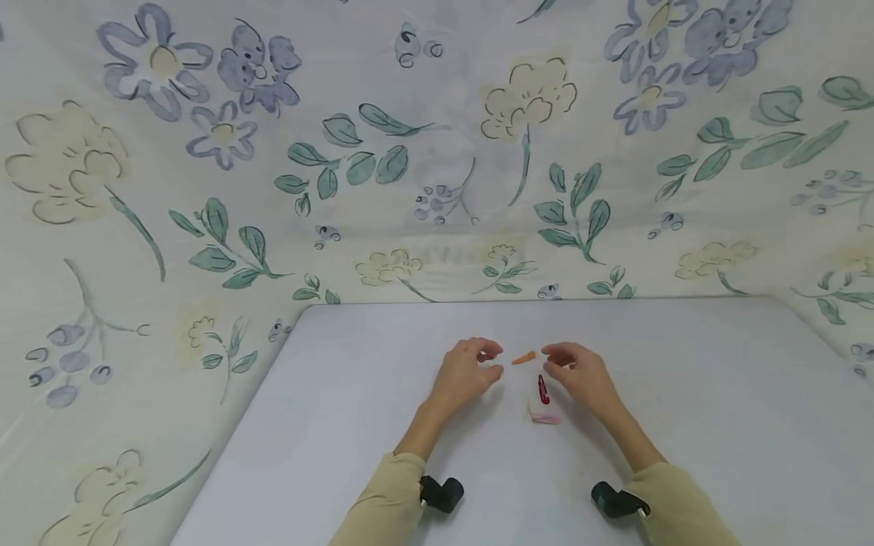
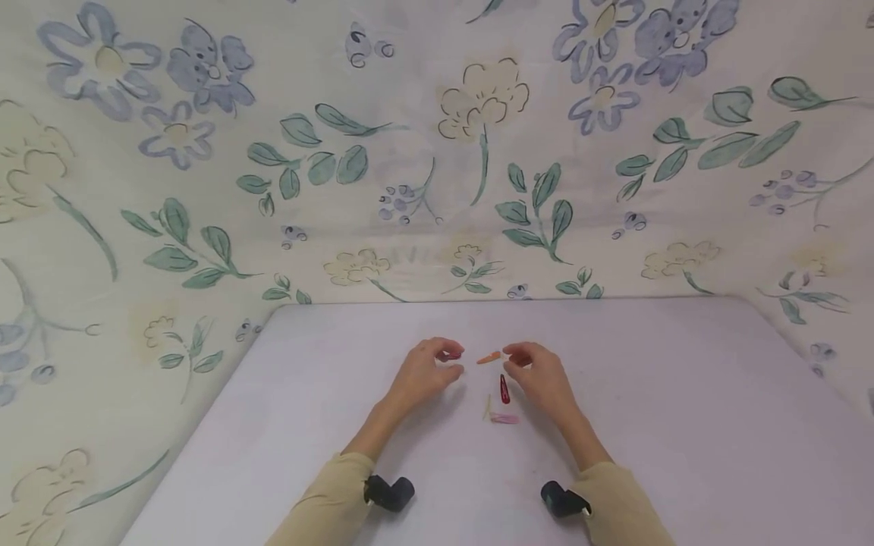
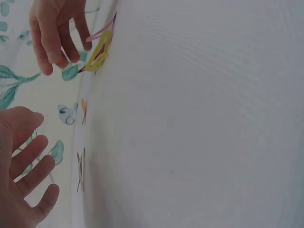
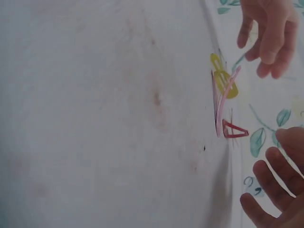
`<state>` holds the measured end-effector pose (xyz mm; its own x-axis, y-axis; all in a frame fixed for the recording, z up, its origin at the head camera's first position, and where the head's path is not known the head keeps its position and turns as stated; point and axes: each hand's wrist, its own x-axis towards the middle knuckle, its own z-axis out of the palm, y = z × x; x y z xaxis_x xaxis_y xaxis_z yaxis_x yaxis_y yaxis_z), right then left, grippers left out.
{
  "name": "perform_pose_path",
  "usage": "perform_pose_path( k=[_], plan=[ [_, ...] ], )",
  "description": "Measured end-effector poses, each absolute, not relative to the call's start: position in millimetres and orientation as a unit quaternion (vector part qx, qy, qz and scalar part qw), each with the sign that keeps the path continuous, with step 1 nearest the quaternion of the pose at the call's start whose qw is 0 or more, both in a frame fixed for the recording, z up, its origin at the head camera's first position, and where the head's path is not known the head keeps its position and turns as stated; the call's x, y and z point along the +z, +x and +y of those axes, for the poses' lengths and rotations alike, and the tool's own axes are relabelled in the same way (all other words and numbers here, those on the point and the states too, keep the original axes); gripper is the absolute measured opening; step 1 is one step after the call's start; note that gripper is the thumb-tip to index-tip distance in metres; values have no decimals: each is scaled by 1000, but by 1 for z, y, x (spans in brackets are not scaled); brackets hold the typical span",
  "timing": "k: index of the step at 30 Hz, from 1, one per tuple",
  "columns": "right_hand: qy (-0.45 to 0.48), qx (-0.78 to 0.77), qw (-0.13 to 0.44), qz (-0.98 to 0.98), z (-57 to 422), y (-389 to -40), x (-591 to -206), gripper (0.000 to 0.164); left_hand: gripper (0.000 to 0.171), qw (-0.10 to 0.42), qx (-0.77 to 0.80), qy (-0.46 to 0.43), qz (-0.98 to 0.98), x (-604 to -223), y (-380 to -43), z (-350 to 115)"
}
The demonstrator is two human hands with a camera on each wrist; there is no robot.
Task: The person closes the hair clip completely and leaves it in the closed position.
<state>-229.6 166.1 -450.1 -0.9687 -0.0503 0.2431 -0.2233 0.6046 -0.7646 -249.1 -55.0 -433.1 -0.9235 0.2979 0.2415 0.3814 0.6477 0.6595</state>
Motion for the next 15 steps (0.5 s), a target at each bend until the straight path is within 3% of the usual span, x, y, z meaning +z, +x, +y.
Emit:
perform_pose_path(
  k=[15],
  plan=[
    [50,436,72,-896,186,-217,-452,26,24,-11,-371,-202,-906,-437,-253,-23]
  ],
)
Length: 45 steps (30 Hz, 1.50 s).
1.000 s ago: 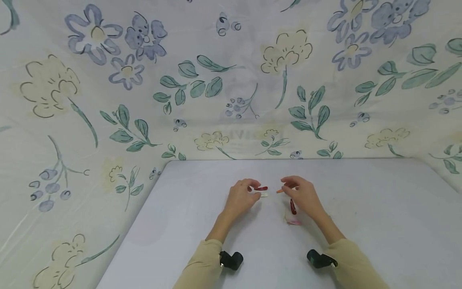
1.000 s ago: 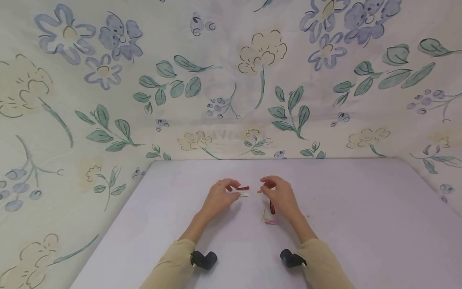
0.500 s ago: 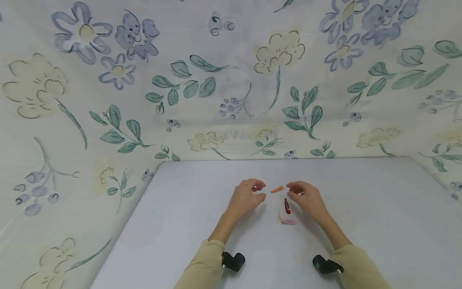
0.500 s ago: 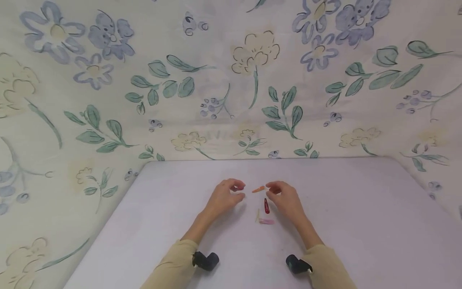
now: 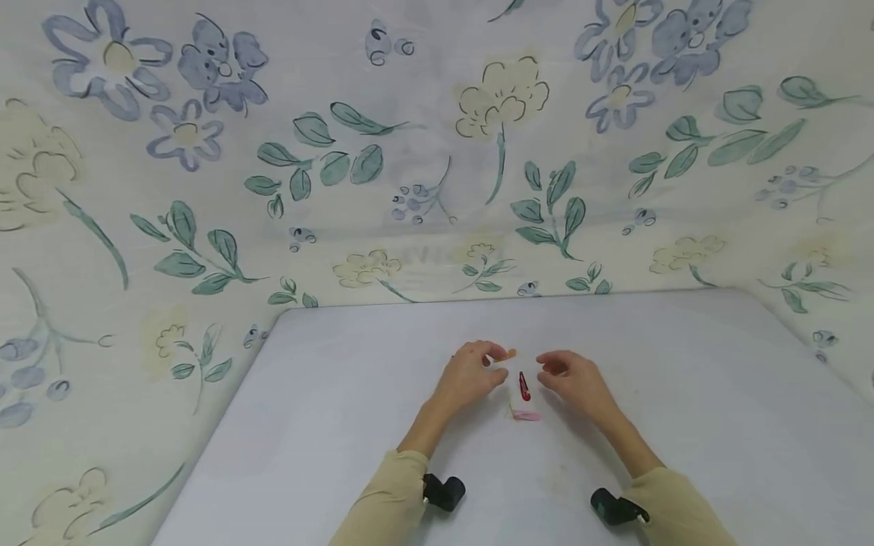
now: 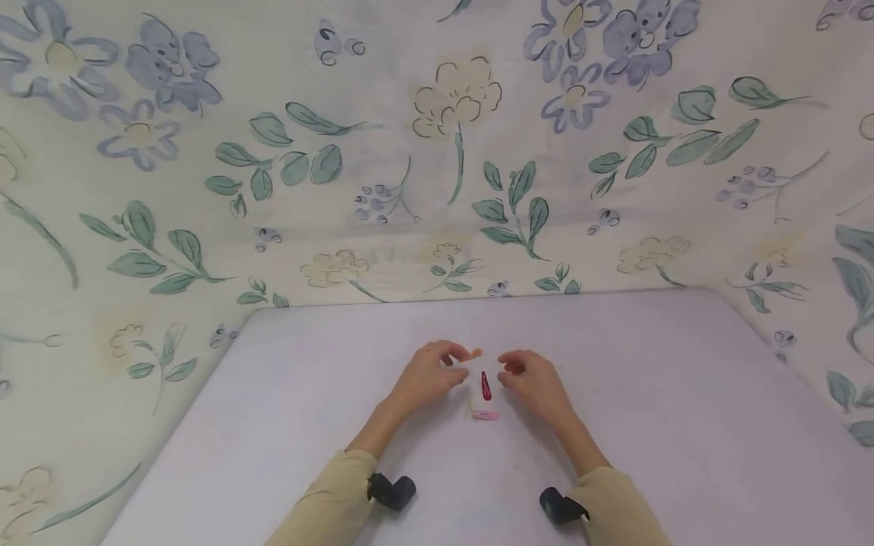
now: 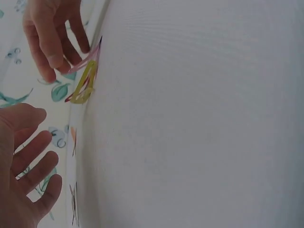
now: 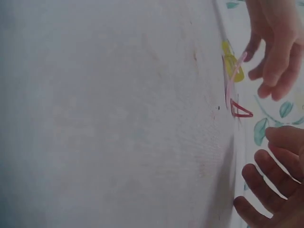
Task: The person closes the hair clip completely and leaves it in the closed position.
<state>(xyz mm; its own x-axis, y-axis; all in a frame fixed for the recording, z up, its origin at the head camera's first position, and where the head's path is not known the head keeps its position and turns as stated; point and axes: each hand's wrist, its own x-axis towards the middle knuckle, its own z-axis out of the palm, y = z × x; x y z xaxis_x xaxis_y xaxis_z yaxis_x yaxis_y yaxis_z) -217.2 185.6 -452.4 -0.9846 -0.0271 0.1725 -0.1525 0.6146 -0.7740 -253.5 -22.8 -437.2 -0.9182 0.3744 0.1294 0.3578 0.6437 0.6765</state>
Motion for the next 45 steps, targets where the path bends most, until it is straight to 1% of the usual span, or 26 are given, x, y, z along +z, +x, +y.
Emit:
perform_pose_path(
  k=[7,15,22,31,37,45],
  plan=[
    [50,423,58,-903,175,-212,-452,24,23,8,349,227,909,-439,-256,-18],
    [77,380,62,-920,171,-211,-455,22,13,16,320,252,913,-443,-259,-13],
    [81,329,41,-940,167,-211,-457,16,4,6,290,270,918,-444,-260,-8],
    [64,321,33,-944,169,-207,-457,8,4,4,291,258,921,-446,-259,-9],
    [64,319,22,-945,170,-205,-455,8,6,-2,294,259,920,-448,-258,-11],
    [75,313,26,-946,169,-207,-452,7,7,-6,311,258,915,-449,-256,-13]
  ],
)
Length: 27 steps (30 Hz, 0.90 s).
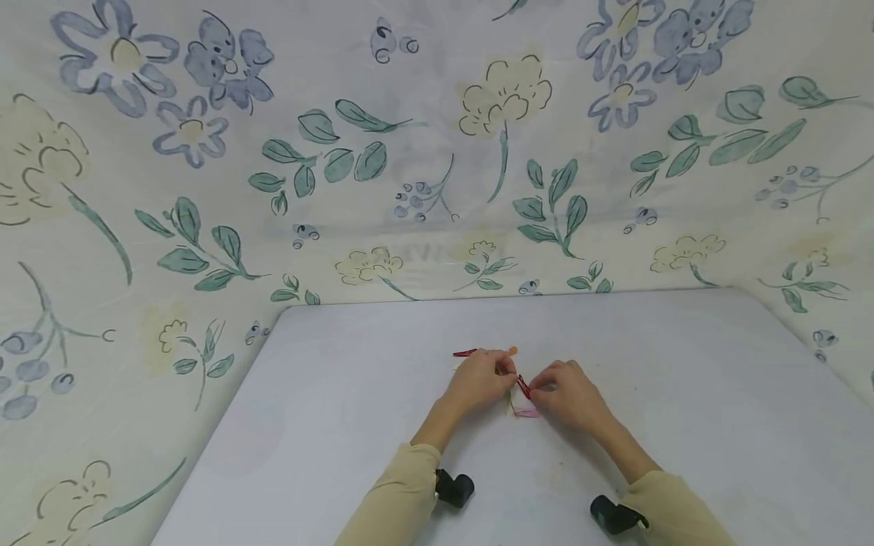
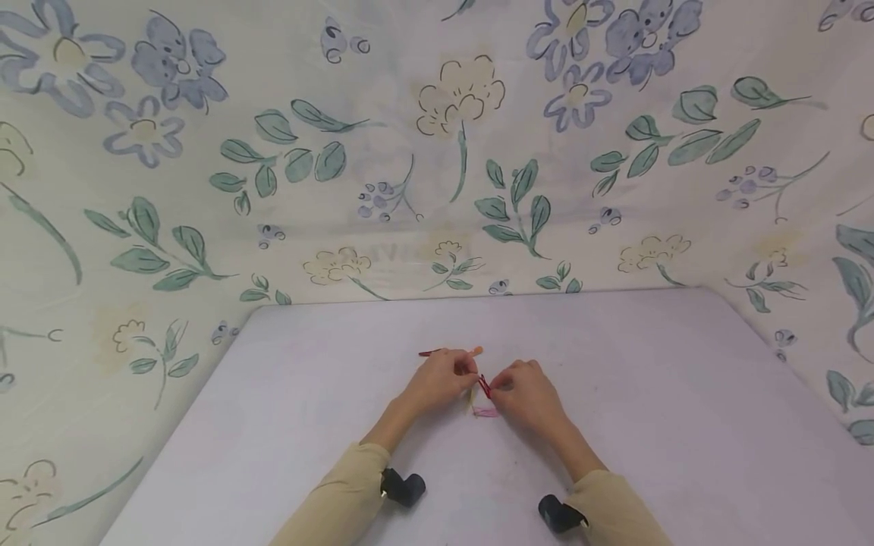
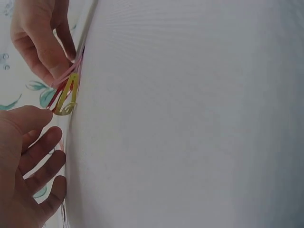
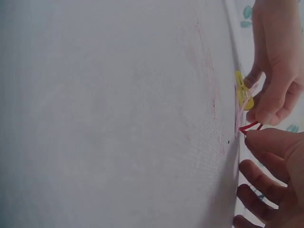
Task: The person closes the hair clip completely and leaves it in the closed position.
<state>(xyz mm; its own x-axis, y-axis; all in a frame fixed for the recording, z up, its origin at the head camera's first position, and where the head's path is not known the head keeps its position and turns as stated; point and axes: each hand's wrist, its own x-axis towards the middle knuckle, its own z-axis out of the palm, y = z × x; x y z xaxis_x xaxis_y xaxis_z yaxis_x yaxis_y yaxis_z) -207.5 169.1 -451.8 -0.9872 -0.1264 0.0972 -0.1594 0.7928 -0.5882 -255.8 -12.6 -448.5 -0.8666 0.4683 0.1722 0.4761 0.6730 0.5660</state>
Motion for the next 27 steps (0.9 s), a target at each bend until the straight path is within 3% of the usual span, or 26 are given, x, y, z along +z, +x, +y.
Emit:
perform_pose_path(
  k=[16,27],
  plan=[
    [75,326,-4,-942,161,-213,-443,9,5,24,-330,-241,-912,-450,-252,-21],
    [89,365,36,-926,149,-217,-442,8,7,60,-389,-235,-889,-444,-251,-31]
  ],
)
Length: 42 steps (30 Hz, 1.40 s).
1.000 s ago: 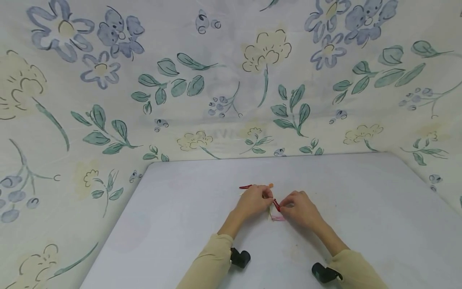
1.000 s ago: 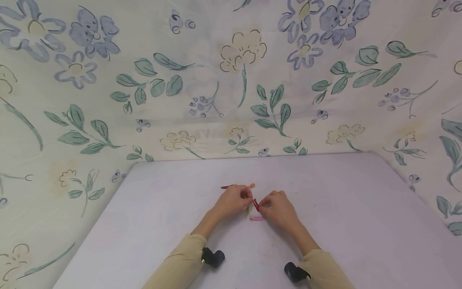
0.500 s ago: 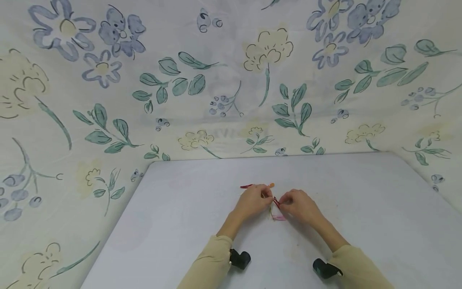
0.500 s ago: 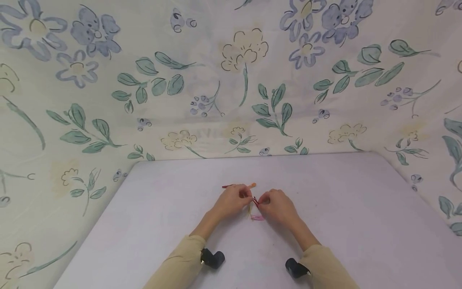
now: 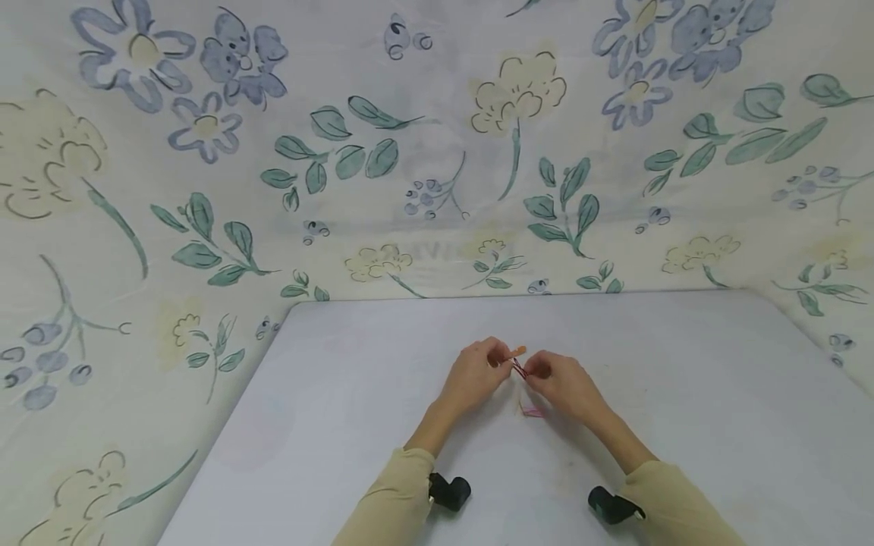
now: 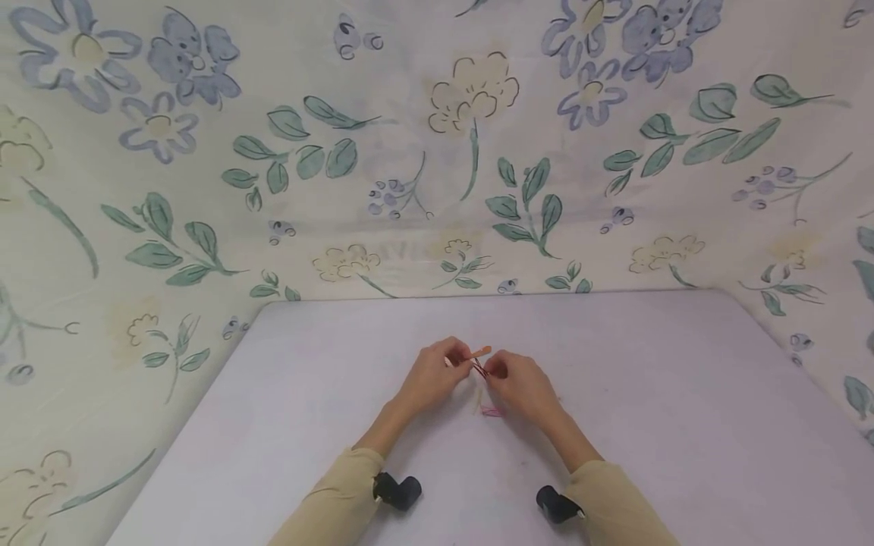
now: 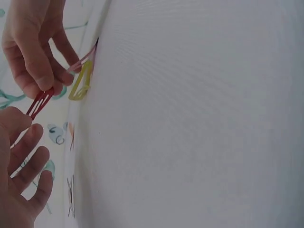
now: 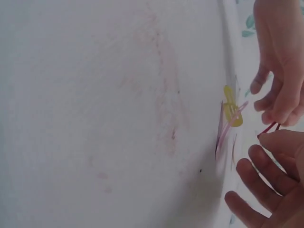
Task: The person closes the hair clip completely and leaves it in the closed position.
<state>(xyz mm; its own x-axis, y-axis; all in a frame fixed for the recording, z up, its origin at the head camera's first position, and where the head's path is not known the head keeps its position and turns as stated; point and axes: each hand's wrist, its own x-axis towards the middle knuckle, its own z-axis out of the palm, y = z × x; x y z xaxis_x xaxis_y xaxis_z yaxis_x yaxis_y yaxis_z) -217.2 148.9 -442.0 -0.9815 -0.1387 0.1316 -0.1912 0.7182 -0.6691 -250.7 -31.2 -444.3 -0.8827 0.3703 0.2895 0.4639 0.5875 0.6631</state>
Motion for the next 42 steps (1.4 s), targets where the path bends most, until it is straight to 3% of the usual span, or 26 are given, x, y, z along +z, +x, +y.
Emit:
perform_pose_path(
  k=[7,19,33,42],
  plan=[
    [120,373,84,-916,144,-219,-438,7,20,79,-432,-246,-864,-439,-249,-41],
    [129,400,132,-898,133,-217,-434,8,9,73,-467,-229,-851,-438,-240,-54],
    [132,503,208,-829,124,-219,-417,11,5,166,-547,-201,-796,-420,-238,-46],
    [114,542,198,-809,118,-217,-415,15,5,190,-588,-163,-769,-418,-233,-40]
  ],
)
